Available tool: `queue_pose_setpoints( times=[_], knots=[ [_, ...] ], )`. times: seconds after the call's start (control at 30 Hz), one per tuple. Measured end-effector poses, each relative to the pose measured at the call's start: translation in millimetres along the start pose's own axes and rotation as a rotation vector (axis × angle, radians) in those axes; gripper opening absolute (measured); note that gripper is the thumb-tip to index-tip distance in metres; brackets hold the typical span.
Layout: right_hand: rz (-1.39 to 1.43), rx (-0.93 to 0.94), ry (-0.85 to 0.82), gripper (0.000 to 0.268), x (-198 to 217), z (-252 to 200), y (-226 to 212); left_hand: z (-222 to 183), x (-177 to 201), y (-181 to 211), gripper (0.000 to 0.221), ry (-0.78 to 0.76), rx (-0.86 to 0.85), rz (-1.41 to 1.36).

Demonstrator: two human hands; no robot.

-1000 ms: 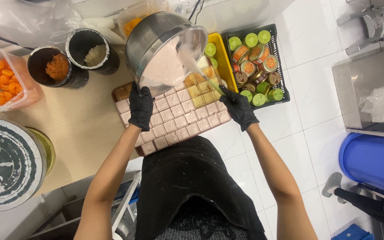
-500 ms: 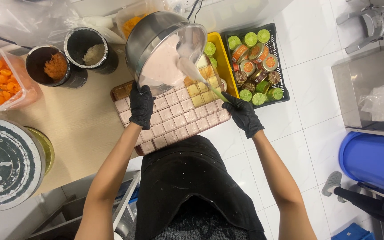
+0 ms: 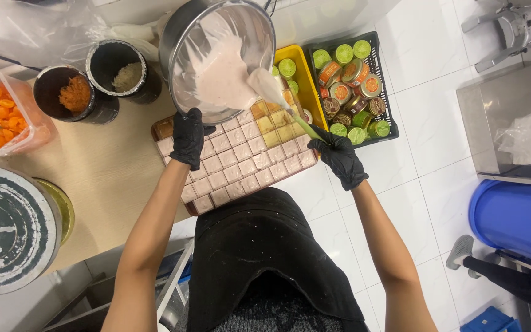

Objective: Fill square pastry molds with a creamy mixture using a bowl and spatula.

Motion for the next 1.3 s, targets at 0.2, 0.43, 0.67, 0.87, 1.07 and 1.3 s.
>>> queue_pose_setpoints(
  times=[0.2, 0.43, 0.67, 0.87, 1.07, 1.3],
  knots=[
    [-0.223, 0.218, 0.103, 0.044, -1.6, 6.0, -29.2, 1.6, -24.6, -2.9, 0.032, -0.026, -0.085, 0.108],
    [-0.494, 0.192, 0.247, 0.037, 7.3, 34.1, -31.0, -12.6, -58.5, 2.2, 0.039, -0.019, -0.209, 0.217],
    [-0.462, 0.067, 0.054, 0.04, 13.2, 23.3, -7.8, -20.4, -57.9, 3.6, 0.041, 0.052, -0.467, 0.523],
    [-0.453, -0.062, 0.047, 0.04, 17.1, 5.8, -35.8, -22.8, -60.1, 4.0, 0.041, 0.058, -0.487, 0.555],
    [-0.406, 0.109, 0.16, 0.038, 15.1, 27.9, -10.7, -21.5, -63.1, 4.1, 0.039, 0.051, -0.438, 0.52],
    [-0.432, -0.059, 0.084, 0.044, 5.2, 7.4, -21.9, -25.7, -63.3, 7.1, 0.041, 0.083, -0.496, 0.562]
  ],
)
Point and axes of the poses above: each hand's wrist, its own z-axis towards the middle knuckle, its own x-axis out of the back of the hand, y = z × x, the point moved 3 cm from there along z, towards the middle knuckle, and after that the axes turned 1 degree about y, right-handed, at the moved point
